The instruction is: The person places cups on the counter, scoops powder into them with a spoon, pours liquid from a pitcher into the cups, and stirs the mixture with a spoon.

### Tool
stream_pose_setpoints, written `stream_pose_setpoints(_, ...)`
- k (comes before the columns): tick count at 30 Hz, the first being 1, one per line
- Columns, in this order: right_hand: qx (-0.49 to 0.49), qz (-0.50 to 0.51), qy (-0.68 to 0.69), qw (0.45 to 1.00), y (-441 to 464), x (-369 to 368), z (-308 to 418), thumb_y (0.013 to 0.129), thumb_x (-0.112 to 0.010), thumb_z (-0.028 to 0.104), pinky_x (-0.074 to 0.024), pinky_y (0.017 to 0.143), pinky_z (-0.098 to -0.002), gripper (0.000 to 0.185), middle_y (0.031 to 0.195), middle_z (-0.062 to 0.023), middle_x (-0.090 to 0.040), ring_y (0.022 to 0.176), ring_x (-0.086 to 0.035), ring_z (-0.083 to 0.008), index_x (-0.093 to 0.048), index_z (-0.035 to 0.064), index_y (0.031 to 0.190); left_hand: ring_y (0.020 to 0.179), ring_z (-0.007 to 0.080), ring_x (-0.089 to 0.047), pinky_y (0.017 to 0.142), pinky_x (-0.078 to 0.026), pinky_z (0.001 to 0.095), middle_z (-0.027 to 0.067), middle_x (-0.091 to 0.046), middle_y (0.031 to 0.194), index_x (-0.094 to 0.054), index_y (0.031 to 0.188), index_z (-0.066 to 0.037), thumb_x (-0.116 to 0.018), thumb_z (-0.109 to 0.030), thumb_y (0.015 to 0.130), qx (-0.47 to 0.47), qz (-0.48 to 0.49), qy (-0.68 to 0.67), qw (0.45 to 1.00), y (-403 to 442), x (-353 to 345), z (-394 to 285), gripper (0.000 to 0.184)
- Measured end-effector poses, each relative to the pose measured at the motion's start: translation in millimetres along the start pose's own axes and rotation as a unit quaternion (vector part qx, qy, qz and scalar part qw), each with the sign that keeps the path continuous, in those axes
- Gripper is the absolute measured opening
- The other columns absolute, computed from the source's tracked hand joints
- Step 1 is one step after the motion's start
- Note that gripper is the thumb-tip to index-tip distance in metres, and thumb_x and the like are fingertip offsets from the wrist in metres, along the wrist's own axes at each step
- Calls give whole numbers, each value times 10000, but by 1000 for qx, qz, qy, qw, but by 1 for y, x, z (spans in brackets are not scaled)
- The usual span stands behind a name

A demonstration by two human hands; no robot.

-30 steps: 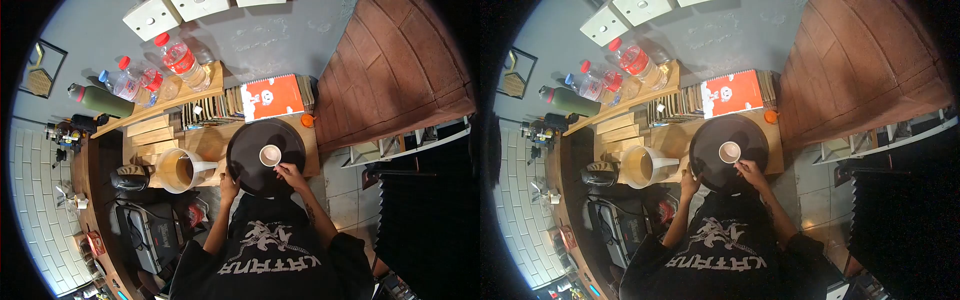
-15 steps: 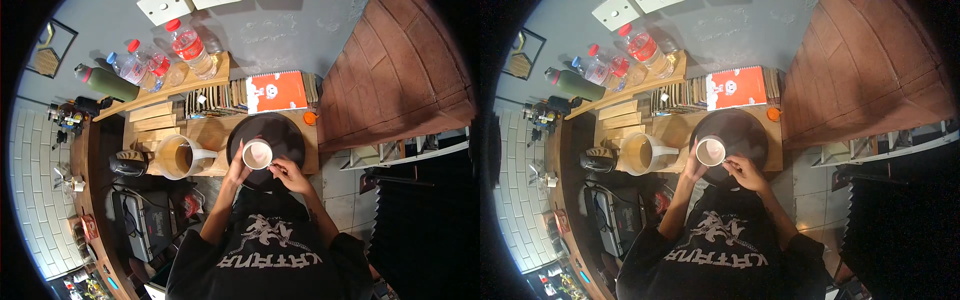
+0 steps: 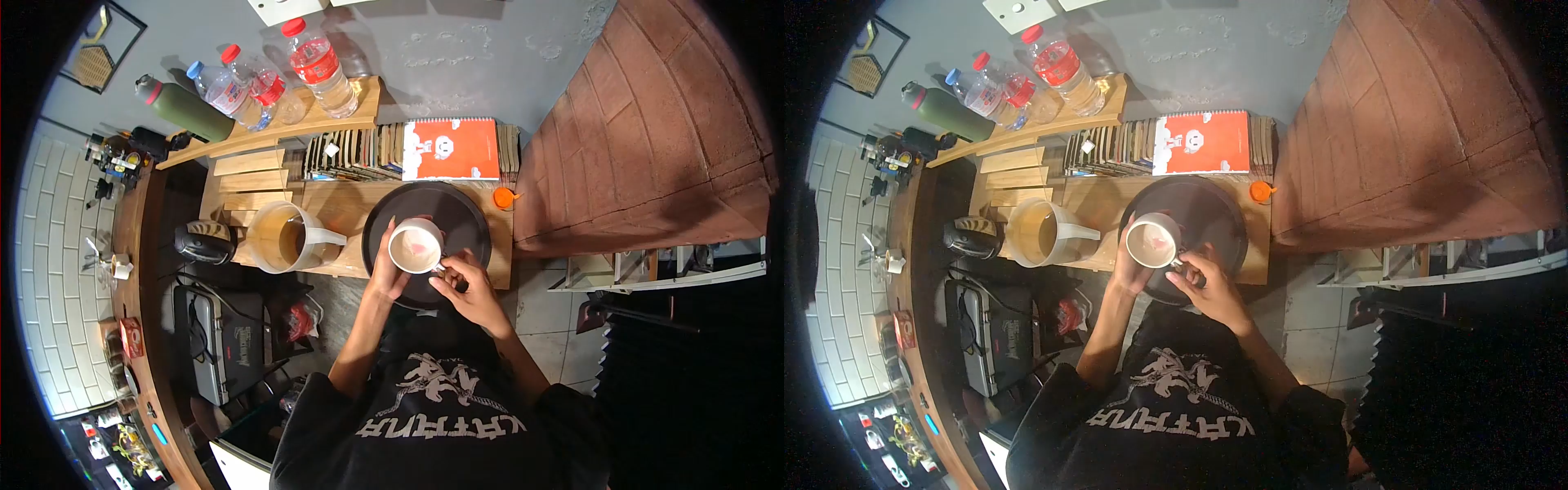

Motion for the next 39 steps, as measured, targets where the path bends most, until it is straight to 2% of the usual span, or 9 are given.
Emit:
stream_pose_setpoints(8, -37, 46, -10, 998, -12, -3, -20, 943, -695, 161, -446, 610, -245, 305, 935, -83, -511, 704, -520, -102, -617, -22, 1173, 1185, 264, -603, 1008, -484, 429, 137, -622, 1290, -519, 1357, -28, -247, -448, 1051, -17, -48, -74, 996, -11, 17, 34, 586)
stream_pose_setpoints(11, -30, 52, -17, 998, -18, -11, -27, 979, -642, 159, -463, 632, -263, 293, 959, -103, -495, 735, -540, -131, -587, -8, 1213, 1186, 260, -604, 1010, -486, 416, 143, -616, 1305, -526, 1349, -31, -261, -428, 1050, -6, -118, -30, 993, -23, 9, 31, 563)
stream_pose_setpoints(13, -56, 9, 33, 998, -24, -18, -38, 1002, -603, 160, -481, 667, -294, 284, 970, -121, -477, 773, -565, -177, -561, 4, 1236, 1130, 212, -643, 958, -514, 321, 110, -666, 1243, -585, 1290, -31, -334, -482, 1049, 0, -100, -53, 994, -25, 21, 39, 569)
stream_pose_setpoints(15, -67, 14, 10, 998, -28, -18, -43, 1011, -586, 176, -492, 716, -320, 274, 999, -158, -491, 827, -584, -215, -551, -11, 1208, 1162, 181, -620, 955, -513, 320, 80, -654, 1267, -589, 1292, -52, -348, -497, 1049, -1, -91, -46, 995, -29, 33, 44, 561)
stream_pose_setpoints(17, -94, -1, -7, 996, -32, -14, -40, 1013, -581, 190, -493, 749, -345, 271, 1036, -190, -510, 844, -589, -226, -544, -21, 1179, 1177, 159, -604, 945, -507, 320, 62, -637, 1296, -565, 1326, -79, -346, -513, 1047, 59, -169, 17, 984, -36, 42, 47, 561)
stream_pose_setpoints(21, -125, -39, -55, 990, -48, -4, -24, 1030, -548, 227, -501, 791, -380, 317, 1060, -217, -545, 871, -609, -282, -547, -49, 1185, 1107, 178, -616, 948, -485, 326, 85, -629, 1268, -487, 1399, -91, -372, -544, 1032, 28, -59, -6, 998, -42, 45, 35, 594)
stream_pose_setpoints(25, -161, -139, -20, 977, -71, -25, -2, 1032, -534, 224, -504, 820, -375, 328, 1077, -229, -558, 978, -623, -339, -549, -86, 1138, 1078, 194, -622, 980, -483, 356, 90, -640, 1212, -482, 1404, -85, -411, -509, 1035, 74, -32, 20, 997, -53, 65, 30, 567)
stream_pose_setpoints(30, -62, -186, -49, 979, -104, -59, 8, 1037, -503, 161, -410, 704, -382, 223, 924, -185, -481, 762, -492, -272, -517, -55, 1089, 1067, 191, -626, 979, -491, 347, 98, -643, 1175, -475, 1400, -59, -458, -472, 1032, 108, 30, 70, 991, -69, 81, 18, 554)
stream_pose_setpoints(39, -95, -256, -65, 960, -140, -90, 53, 1034, -482, 147, -404, 776, -367, 180, 920, -161, -459, 817, -473, -276, -516, -20, 1092, 1067, 176, -638, 964, -508, 343, 101, -651, 1180, -462, 1384, -24, -432, -376, 1058, 118, 136, 104, 978, -98, 67, 9, 480)
Point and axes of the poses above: each hand's wrist, its own y-axis towards the middle knuckle, its own x-axis out of the back of the hand, z = x × y, the point moved 2 cm from there along y, towards the middle knuckle
